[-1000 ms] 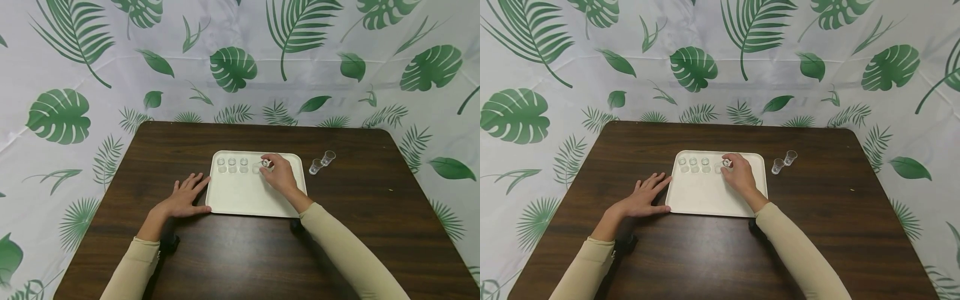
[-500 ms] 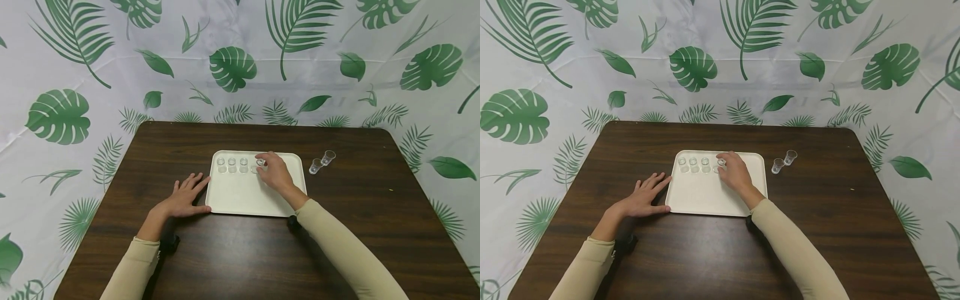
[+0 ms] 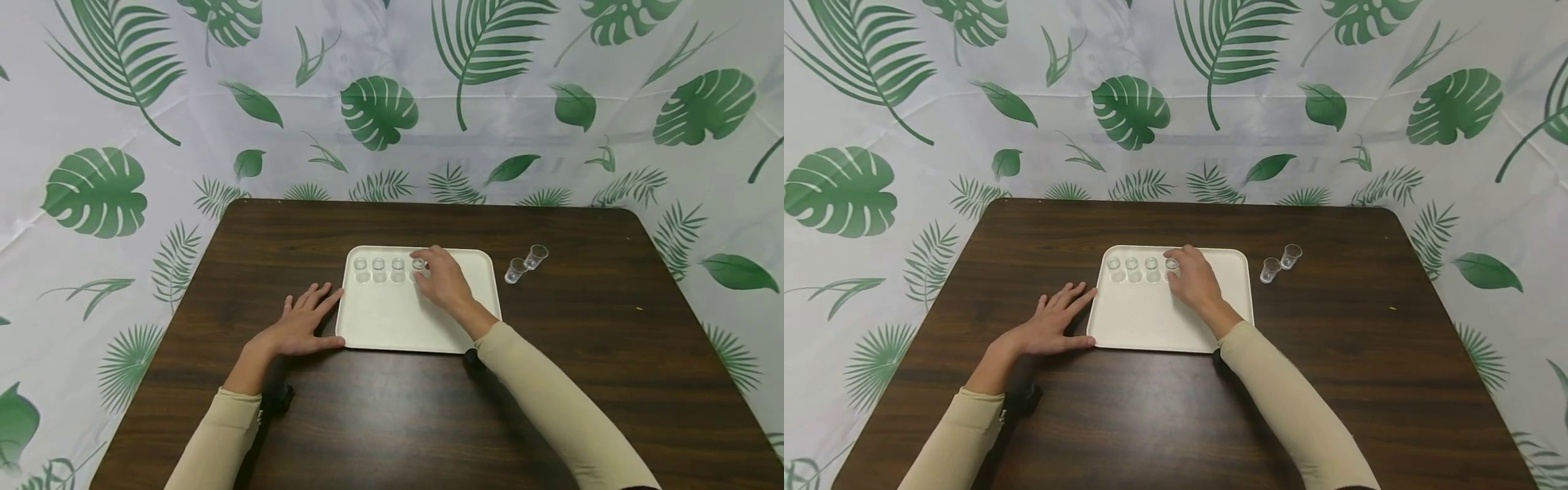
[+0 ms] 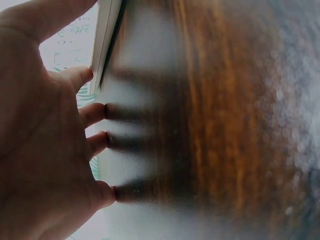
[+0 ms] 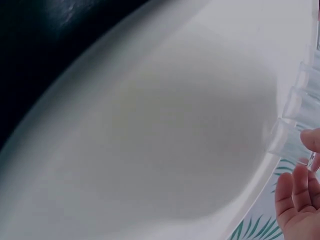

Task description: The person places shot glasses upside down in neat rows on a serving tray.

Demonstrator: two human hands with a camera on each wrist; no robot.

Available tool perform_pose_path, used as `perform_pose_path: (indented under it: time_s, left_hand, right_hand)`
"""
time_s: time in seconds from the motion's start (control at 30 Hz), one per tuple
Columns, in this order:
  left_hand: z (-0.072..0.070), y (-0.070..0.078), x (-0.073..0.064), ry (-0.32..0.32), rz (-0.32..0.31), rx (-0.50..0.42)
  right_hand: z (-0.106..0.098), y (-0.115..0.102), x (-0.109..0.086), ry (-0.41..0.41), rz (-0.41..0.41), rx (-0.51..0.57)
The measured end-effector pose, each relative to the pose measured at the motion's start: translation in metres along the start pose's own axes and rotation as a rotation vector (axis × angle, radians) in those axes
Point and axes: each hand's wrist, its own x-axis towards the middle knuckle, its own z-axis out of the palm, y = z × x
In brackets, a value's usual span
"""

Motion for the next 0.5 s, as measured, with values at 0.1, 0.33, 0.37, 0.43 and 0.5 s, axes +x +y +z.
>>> perform_pose_path:
  time_s: [0.1,0.33,0.37,0.43,0.5]
  left_hand:
    - [0.0003,-0.0001,0.0,0.002,-0.001,-0.001]
    - [-0.0006,0.0012,-0.001,0.004,-0.002,-0.006]
    - [-0.0008,0.0014,-0.0011,0.005,-0.001,-0.007]
    - [-0.0011,0.0016,-0.0013,0.005,0.0,-0.004]
    - [-0.0014,0.0019,-0.0014,0.006,0.003,-0.006]
  right_hand:
    - [0.0011,0.0001,0.0008,-0.012,0.009,-0.009]
    - [-0.0012,-0.0003,-0.0018,-0.008,0.027,0.001]
    - [-0.0018,-0.0001,-0.0026,-0.005,0.028,0.005]
    - [-0.0035,0.0006,-0.0047,0.002,0.03,0.022]
    - [-0.0062,0.0017,-0.007,0.012,0.031,0.038]
